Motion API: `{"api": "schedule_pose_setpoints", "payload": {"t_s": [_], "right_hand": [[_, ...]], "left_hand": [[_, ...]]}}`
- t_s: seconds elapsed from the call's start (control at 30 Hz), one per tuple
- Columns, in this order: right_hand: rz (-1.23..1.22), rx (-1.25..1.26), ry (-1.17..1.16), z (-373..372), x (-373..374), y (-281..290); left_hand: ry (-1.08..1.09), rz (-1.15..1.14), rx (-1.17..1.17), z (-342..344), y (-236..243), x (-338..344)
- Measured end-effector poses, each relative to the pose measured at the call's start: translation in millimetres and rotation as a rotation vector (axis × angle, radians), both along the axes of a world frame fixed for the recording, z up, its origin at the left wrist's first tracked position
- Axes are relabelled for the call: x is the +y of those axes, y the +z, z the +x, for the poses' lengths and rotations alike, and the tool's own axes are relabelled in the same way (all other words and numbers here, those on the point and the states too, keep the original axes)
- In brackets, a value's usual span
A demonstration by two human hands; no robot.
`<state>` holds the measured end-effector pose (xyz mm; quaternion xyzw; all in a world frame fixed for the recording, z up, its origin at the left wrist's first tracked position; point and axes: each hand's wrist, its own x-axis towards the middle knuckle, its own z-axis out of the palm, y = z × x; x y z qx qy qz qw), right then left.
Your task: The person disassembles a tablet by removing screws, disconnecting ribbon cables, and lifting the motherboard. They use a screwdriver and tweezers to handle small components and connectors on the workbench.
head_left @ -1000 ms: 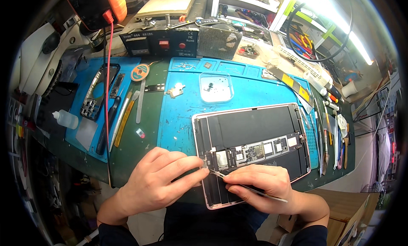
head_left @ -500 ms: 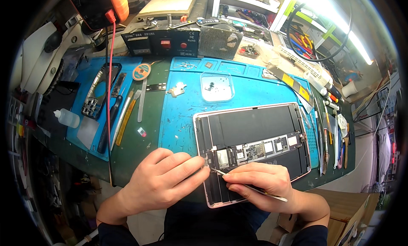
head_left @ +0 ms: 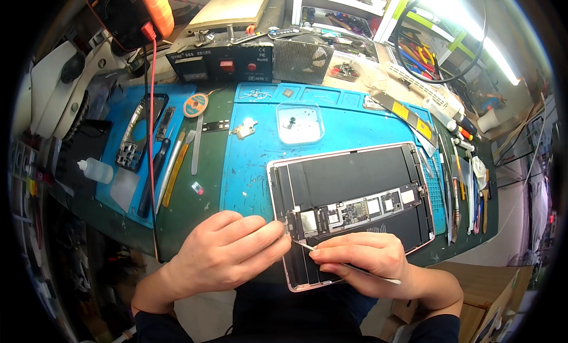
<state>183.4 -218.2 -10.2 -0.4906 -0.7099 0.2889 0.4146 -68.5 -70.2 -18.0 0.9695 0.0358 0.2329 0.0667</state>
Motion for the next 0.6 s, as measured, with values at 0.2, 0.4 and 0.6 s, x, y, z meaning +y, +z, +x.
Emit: {"api": "schedule_pose_setpoints", "payload": {"t_s": [0.2,0.4,0.6], "right_hand": [[0.047,-0.051,0.017,-0.1,-1.9,-1.8],[0.079,-0.077,0.013,-0.5,-2.4,-3.3],[0.105,-0.085,0.006,-0.8,-2.6,-5.3]], "left_hand": [[-0.003,-0.004,0.013,0.2,0.5,0.7],[0.002,-0.008,0.015,0.5,0.5,0.0],[0.065,-0.216,-0.024,6.1,6.3,-2.1]]}}
